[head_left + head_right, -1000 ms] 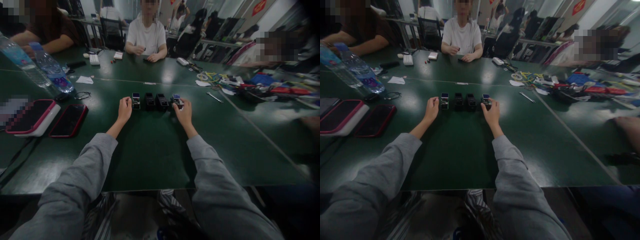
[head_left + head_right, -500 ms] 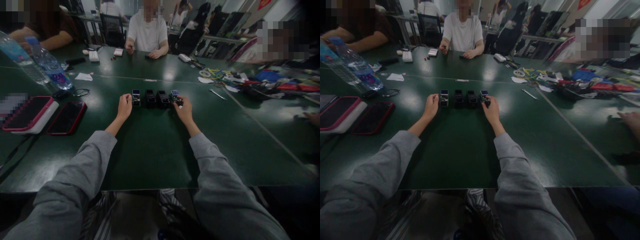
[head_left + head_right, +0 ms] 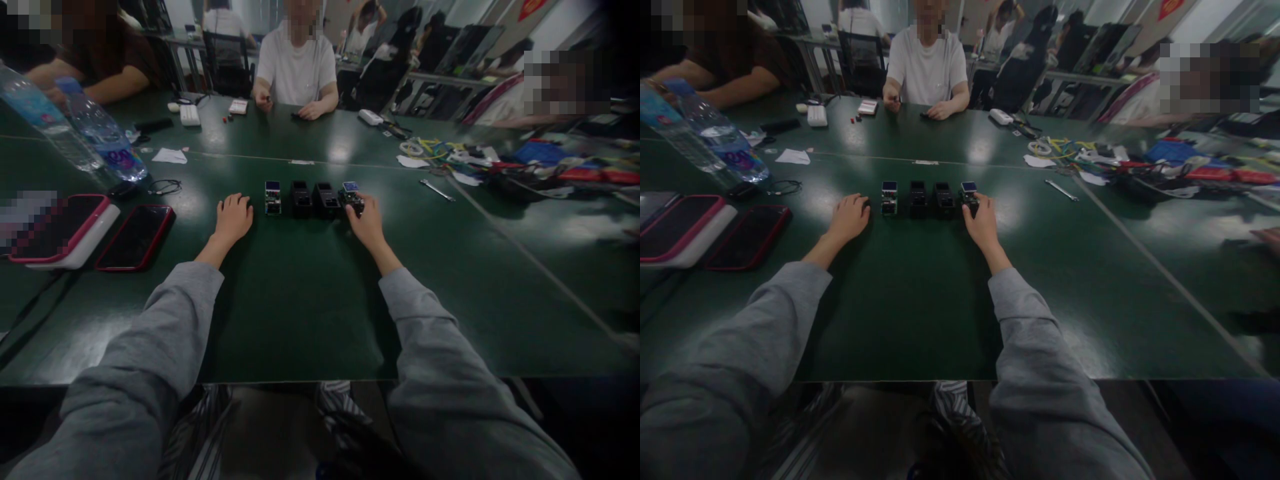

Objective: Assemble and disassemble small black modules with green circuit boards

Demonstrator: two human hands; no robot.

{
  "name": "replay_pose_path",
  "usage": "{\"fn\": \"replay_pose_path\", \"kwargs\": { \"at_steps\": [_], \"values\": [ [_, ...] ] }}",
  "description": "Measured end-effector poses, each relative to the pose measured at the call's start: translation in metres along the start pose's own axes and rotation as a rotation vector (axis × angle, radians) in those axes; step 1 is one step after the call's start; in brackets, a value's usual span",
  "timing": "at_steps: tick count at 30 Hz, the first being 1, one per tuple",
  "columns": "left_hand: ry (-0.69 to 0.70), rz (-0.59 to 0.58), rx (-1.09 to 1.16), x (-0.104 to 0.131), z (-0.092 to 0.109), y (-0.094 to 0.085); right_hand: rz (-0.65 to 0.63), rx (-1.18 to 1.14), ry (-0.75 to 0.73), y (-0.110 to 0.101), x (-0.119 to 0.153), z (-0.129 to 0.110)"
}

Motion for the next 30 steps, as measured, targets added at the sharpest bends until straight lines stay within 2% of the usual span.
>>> {"fn": "replay_pose_path", "kwargs": {
  "at_steps": [4,12,30],
  "values": [
    [0.028,-0.055,-0.135,-0.0035,-0.0011,0.0096,-0.041,0.016,-0.003,0.0055,0.0003,0.0006],
    [-0.026,-0.145,-0.382,-0.0019,0.0025,0.0102,-0.066,0.011,0.008,0.0063,0.0016,-0.0003],
    [-0.019,-0.147,-0.380,-0.0021,0.0023,0.0103,-0.083,0.013,0.012,0.0061,0.0010,-0.0004]
  ]
}}
Point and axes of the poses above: each hand's wrist, its own x-axis away from the middle knuckle, its own y-axis out of the palm, z = x × y, the point moved 9 cm from there along -x, towards the middle knuckle, and after that the axes turned 6 degrees about -z, right-handed, at the moved point
